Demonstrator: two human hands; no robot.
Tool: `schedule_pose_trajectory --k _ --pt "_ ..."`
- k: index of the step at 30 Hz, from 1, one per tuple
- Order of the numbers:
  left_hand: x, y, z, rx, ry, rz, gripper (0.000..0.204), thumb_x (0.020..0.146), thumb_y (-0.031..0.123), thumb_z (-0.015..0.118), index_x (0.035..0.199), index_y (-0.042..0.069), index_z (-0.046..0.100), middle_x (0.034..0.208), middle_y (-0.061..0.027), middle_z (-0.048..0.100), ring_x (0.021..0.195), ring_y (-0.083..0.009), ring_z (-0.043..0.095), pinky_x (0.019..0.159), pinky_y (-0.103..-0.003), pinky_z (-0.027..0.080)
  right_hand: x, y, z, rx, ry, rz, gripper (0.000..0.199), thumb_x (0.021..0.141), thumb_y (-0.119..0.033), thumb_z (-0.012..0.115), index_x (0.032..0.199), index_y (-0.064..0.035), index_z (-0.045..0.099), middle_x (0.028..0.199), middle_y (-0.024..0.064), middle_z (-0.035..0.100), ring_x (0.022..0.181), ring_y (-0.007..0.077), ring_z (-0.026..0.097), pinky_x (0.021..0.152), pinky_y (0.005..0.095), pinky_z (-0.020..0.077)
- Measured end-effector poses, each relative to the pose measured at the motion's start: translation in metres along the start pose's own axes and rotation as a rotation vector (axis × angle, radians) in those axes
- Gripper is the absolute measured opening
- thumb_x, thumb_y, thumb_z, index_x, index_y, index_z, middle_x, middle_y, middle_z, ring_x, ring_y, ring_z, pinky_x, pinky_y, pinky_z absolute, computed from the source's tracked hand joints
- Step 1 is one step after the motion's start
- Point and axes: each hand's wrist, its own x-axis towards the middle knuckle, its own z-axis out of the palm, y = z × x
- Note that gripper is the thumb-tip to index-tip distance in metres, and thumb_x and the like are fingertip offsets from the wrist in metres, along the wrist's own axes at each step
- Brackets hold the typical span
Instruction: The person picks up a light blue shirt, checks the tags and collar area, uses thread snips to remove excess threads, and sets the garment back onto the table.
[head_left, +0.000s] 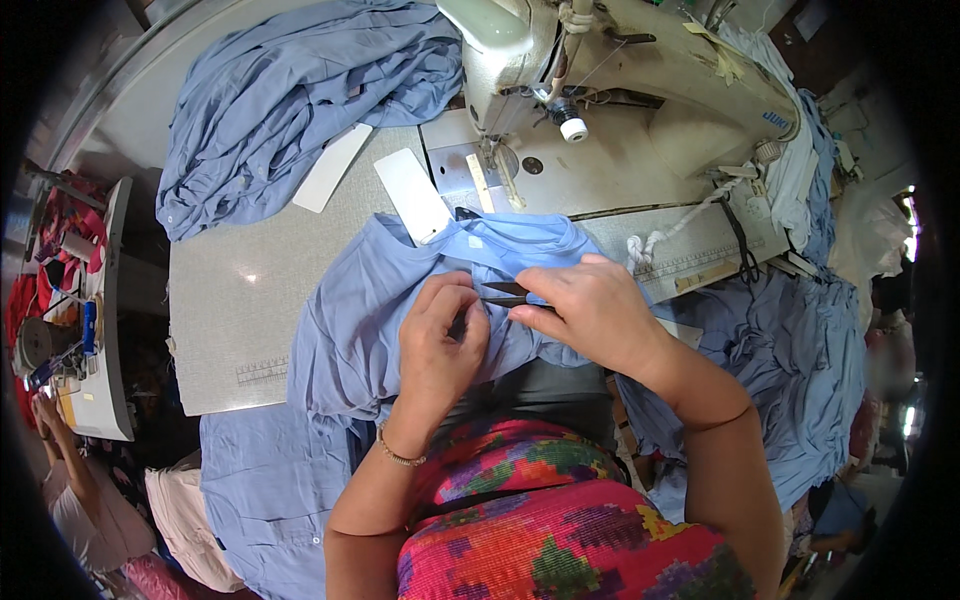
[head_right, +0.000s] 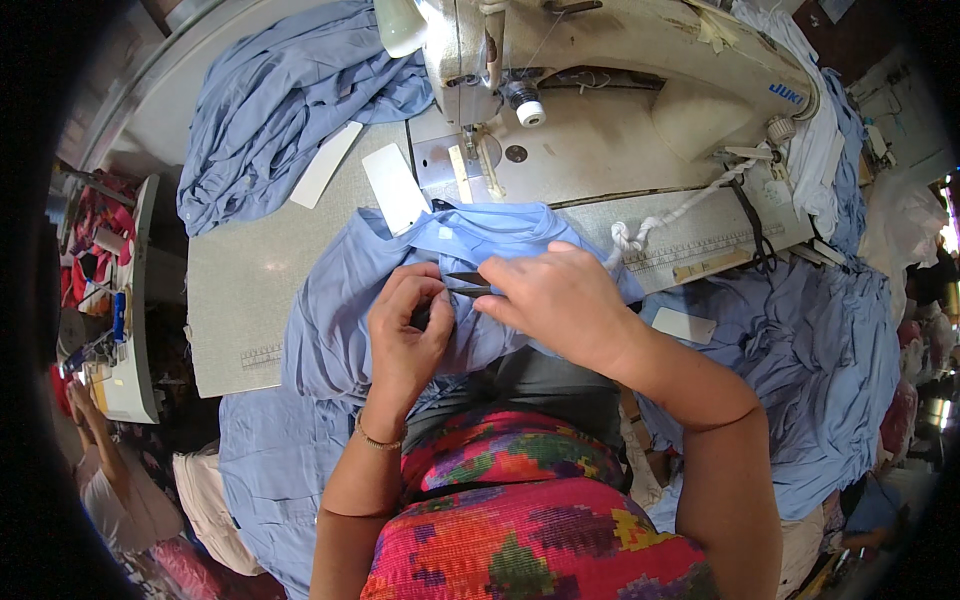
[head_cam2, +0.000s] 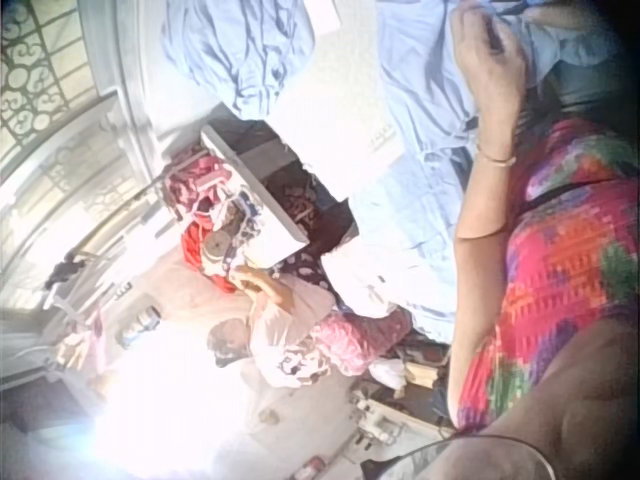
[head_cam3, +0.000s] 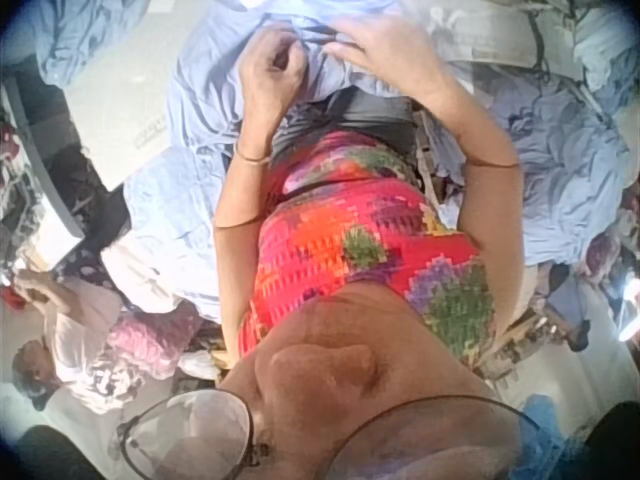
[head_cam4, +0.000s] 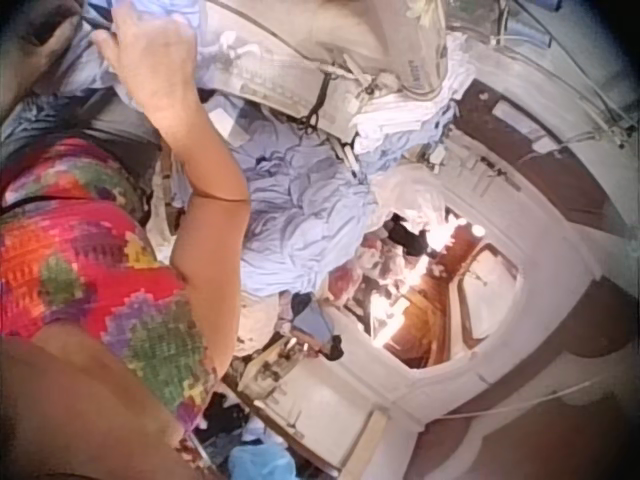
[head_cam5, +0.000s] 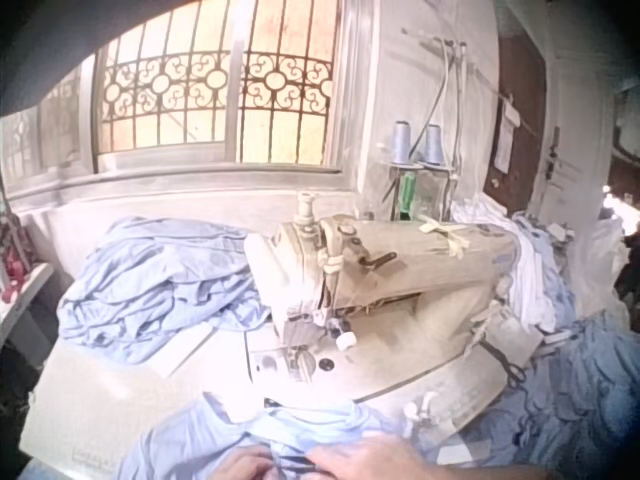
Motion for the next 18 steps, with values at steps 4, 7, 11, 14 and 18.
schedule_pose_trajectory --k 4,7,11,14,18 --pt "0.000 0.000 0.000 0.016 0.002 0.016 0.009 0.076 -0.005 0.063 0.084 -0.003 0.060 0.093 -0.0126 0.063 0.068 -0.0213 0.062 0.060 -0.028 0.049 0.000 -0.003 0.003 -0.096 -0.019 -0.037 0.022 0.083 -0.030 0.066 0.085 -0.0108 0.056 0.062 0.0036 0.059 0.061 0.0216 0.061 0.061 0.0339 0.0434" --pt "0.000 0.000 0.000 0.013 0.001 0.009 0.009 0.076 -0.006 0.063 0.084 -0.003 0.060 0.093 -0.0127 0.063 0.068 -0.0214 0.062 0.060 -0.028 0.049 0.000 -0.007 0.004 -0.110 0.003 -0.055 0.020 0.084 -0.029 0.064 0.083 -0.0112 0.055 0.063 0.0026 0.058 0.061 0.0203 0.061 0.062 0.0334 0.0430" --pt "0.000 0.002 0.000 0.015 -0.004 0.009 0.009 0.076 -0.006 0.063 0.084 -0.003 0.060 0.093 -0.0131 0.063 0.068 -0.0213 0.062 0.060 -0.029 0.049 -0.001 -0.007 0.007 -0.123 0.003 -0.059 0.019 0.086 -0.028 0.063 0.083 -0.0112 0.055 0.063 0.0024 0.058 0.061 0.0196 0.061 0.062 0.0332 0.0428" --pt "0.000 0.003 0.000 0.003 -0.009 0.009 0.009 0.076 -0.006 0.063 0.084 -0.003 0.060 0.093 -0.0132 0.063 0.069 -0.0215 0.062 0.061 -0.029 0.050 -0.003 -0.005 0.008 -0.121 -0.001 -0.056 0.018 0.086 -0.028 0.062 0.082 -0.0113 0.055 0.063 0.0027 0.058 0.062 0.0192 0.061 0.063 0.0331 0.0428" --pt "-0.001 -0.002 0.000 -0.022 0.003 -0.027 0.009 0.076 -0.006 0.062 0.084 -0.004 0.059 0.094 -0.0134 0.063 0.072 -0.0220 0.062 0.062 -0.029 0.050 -0.004 0.015 0.004 -0.174 0.064 0.018 0.022 0.086 -0.031 0.063 0.086 -0.0104 0.058 0.065 0.0041 0.061 0.064 0.0225 0.063 0.065 0.0339 0.0445"
